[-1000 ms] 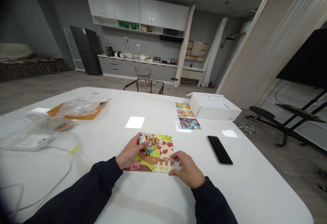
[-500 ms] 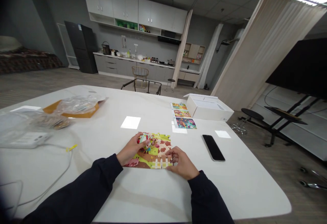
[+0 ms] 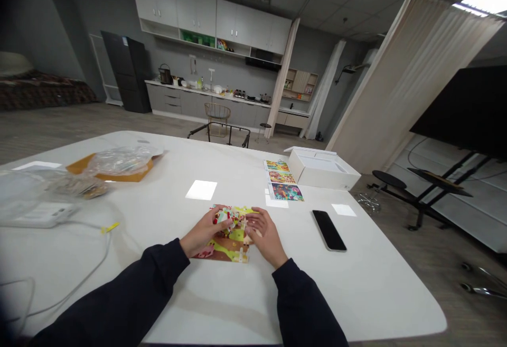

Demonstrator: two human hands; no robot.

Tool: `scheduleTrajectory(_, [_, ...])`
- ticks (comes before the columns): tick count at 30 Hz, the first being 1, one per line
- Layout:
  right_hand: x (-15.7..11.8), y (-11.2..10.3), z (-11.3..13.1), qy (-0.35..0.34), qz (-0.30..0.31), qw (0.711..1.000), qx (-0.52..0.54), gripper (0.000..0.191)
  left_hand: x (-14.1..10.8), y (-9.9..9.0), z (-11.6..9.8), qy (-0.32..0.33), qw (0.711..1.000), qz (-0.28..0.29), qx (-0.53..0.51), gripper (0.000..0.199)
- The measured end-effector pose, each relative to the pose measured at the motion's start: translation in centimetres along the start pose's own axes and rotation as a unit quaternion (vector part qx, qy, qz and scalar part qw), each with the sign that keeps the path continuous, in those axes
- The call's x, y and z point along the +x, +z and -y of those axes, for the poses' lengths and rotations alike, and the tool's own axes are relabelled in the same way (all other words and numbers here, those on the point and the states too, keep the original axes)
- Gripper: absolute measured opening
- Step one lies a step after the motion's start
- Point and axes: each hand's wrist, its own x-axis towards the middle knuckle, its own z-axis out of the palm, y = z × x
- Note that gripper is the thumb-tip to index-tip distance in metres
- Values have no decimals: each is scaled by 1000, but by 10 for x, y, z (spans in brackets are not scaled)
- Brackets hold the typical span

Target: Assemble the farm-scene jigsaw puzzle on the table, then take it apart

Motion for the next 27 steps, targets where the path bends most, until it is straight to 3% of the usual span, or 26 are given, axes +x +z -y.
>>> scheduleTrajectory(3, [-11,-10,-2,-70,47,983,-165,71,5,-6,2,-4,998,-70,-8,58])
scheduleTrajectory(6, [-18,-18,-7,-101,136,947,-274,74,8,-8,6,-10,996,-83,-20,61])
scheduleTrajectory(11, [-19,-15,-5,-128,179,909,-355,43,10,-10,14,-23,996,-86,-19,64])
scheduleTrajectory(15, [-20,-11,3,-177,173,893,-375,23,11,-9,15,-29,995,-82,-40,64])
scheduleTrajectory(18, [-20,-10,5,-168,156,901,-369,22,10,-8,12,-38,995,-77,-59,64])
scheduleTrajectory(27, [-19,-2,-6,-56,85,973,-209,35,10,-9,15,-32,995,-83,-48,62])
